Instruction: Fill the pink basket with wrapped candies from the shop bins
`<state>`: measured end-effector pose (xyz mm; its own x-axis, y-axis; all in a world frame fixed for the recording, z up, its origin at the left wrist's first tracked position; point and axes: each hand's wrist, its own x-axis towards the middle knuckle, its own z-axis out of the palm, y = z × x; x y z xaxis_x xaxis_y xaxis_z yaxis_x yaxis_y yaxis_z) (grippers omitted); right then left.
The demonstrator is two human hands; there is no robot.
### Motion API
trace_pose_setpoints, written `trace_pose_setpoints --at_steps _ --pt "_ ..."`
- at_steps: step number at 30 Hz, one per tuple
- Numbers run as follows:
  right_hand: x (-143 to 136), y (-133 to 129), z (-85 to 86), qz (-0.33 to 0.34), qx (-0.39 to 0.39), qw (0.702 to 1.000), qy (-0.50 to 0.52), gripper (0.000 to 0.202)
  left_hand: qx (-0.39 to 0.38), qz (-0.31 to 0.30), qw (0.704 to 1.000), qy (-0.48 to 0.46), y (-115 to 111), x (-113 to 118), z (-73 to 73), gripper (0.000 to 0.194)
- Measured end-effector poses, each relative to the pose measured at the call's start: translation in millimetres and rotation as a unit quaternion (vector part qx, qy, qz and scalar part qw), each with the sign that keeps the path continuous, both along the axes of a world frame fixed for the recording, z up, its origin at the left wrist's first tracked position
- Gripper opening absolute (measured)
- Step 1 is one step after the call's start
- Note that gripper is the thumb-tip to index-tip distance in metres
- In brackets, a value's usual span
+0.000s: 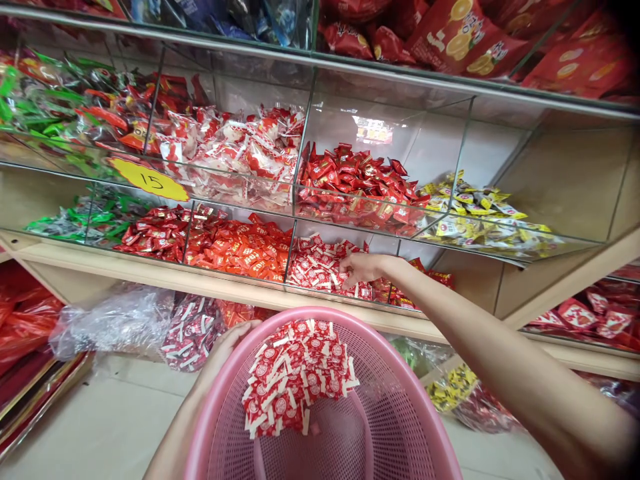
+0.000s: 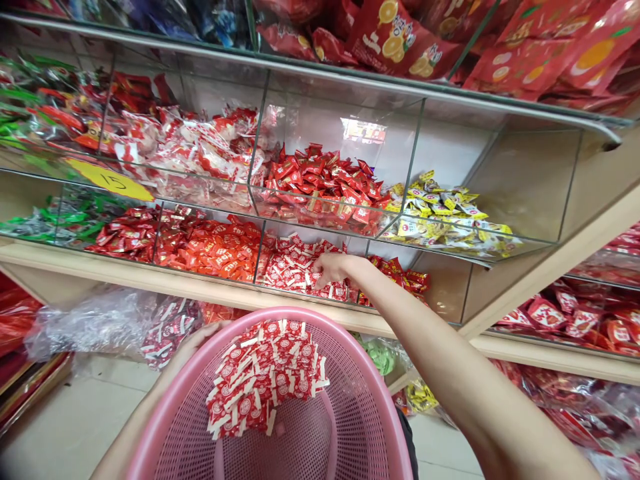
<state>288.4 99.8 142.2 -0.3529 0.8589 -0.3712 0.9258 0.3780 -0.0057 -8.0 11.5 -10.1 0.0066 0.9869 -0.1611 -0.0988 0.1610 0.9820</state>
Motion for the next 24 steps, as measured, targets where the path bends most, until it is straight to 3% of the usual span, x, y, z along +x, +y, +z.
trace_pose_setpoints --at_steps 4,8,16,24 --pt "6.6 -1.0 -7.8 0.002 -0.025 0.999 0.039 0.041 -0.014 -0.027 0.999 -0.026 0.6 -1.3 -2.1 0.033" --pt "-3.0 -4.7 -15.4 -0.01 -0.032 0.999 0.016 0.046 -0.017 -0.028 0.999 -0.031 -0.8 -1.5 -2.6 0.031" --pt "-31.9 -9.9 -2.6 0.016 -0.056 0.993 -0.105 0.04 -0.019 -0.026 0.999 -0.032 -1.7 -2.1 -3.3 0.031" --pt "-31.0 0.2 -6.5 -0.014 -0.073 0.995 -0.068 0.019 0.002 -0.038 0.999 -0.012 -2.4 -2.3 -3.7 0.035"
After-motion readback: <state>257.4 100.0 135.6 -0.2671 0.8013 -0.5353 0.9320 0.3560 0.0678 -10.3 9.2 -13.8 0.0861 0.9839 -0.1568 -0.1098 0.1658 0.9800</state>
